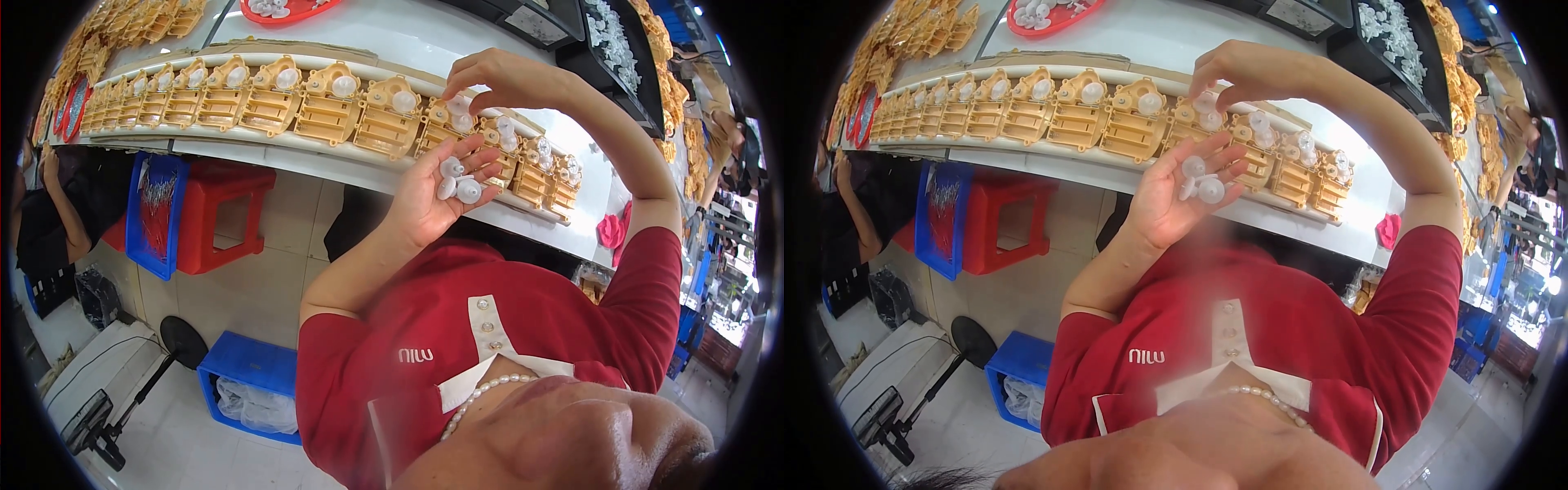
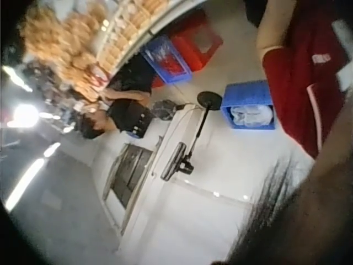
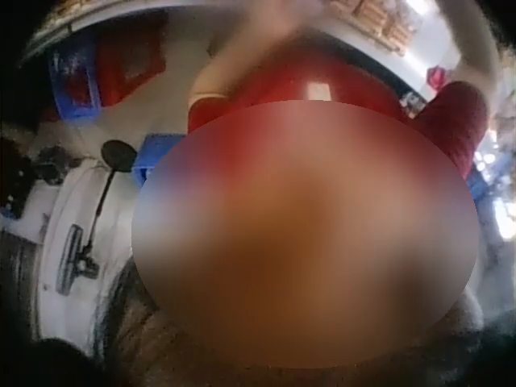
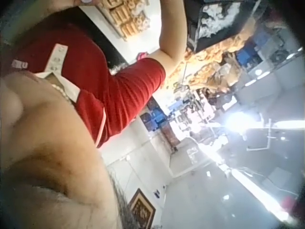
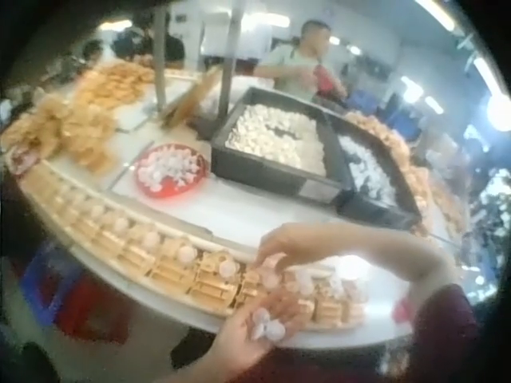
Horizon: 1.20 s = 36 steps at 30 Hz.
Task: The person assembles small white plastic parts into larger gold-colored plastic components by hand, placing them together on a production tray.
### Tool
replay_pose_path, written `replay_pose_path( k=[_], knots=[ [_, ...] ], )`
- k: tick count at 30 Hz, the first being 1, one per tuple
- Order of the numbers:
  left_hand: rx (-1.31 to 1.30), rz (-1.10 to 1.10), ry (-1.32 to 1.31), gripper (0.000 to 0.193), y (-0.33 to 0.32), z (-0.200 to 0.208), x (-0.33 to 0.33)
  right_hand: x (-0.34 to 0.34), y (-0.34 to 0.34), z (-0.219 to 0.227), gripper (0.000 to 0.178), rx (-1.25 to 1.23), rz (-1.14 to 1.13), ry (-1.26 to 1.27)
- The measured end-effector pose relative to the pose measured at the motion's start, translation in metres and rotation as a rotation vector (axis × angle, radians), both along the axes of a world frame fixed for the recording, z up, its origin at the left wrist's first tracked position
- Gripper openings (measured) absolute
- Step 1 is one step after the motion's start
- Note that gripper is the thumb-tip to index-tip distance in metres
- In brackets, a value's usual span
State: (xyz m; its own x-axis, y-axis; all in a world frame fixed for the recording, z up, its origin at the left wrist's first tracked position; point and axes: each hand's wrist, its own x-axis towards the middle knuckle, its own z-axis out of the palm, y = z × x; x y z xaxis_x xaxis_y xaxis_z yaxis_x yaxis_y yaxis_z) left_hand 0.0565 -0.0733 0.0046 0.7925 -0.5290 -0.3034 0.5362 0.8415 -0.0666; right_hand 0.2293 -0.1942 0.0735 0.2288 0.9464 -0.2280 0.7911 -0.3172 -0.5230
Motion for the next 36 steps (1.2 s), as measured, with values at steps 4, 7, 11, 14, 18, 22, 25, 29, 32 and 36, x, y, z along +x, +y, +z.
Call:
replay_pose_path(
  k=[4,7,11,14,18,22,25,29,32,36],
  knots=[
    [0.009,-0.003,0.0,0.038,-0.001,0.0,0.0,0.0,-0.003,-0.009,0.016,0.069,0.079,-0.214],
    [0.018,0.003,-0.014,0.037,-0.003,-0.002,0.0,-0.004,-0.004,-0.007,0.017,0.022,0.067,-0.327],
    [0.029,-0.008,-0.003,0.037,-0.003,0.001,0.001,-0.004,-0.008,0.0,0.028,-0.029,-0.023,-0.198],
    [0.052,0.002,-0.009,0.037,-0.005,0.002,-0.001,-0.005,-0.015,0.002,0.03,0.193,-0.13,-0.094],
    [0.054,0.019,-0.002,0.042,-0.006,0.0,-0.002,-0.004,-0.019,-0.01,0.028,0.149,-0.009,-0.221],
    [0.055,0.033,-0.014,0.042,-0.005,-0.002,-0.002,-0.005,-0.013,-0.011,0.022,0.09,0.003,-0.262],
    [0.056,0.034,-0.009,0.042,-0.005,-0.002,-0.002,-0.009,-0.009,-0.011,0.021,0.075,-0.016,-0.278],
    [0.088,-0.031,-0.041,0.042,-0.01,0.0,0.002,-0.01,-0.016,-0.008,0.026,0.036,-0.068,-0.29],
    [-0.115,-0.002,-0.046,0.044,-0.003,-0.015,0.002,-0.017,-0.026,-0.005,0.035,0.234,-0.138,-0.285],
    [-0.106,-0.032,-0.046,0.045,0.003,-0.014,0.0,-0.038,-0.108,0.017,0.034,0.592,-0.489,-0.382]
  ],
)
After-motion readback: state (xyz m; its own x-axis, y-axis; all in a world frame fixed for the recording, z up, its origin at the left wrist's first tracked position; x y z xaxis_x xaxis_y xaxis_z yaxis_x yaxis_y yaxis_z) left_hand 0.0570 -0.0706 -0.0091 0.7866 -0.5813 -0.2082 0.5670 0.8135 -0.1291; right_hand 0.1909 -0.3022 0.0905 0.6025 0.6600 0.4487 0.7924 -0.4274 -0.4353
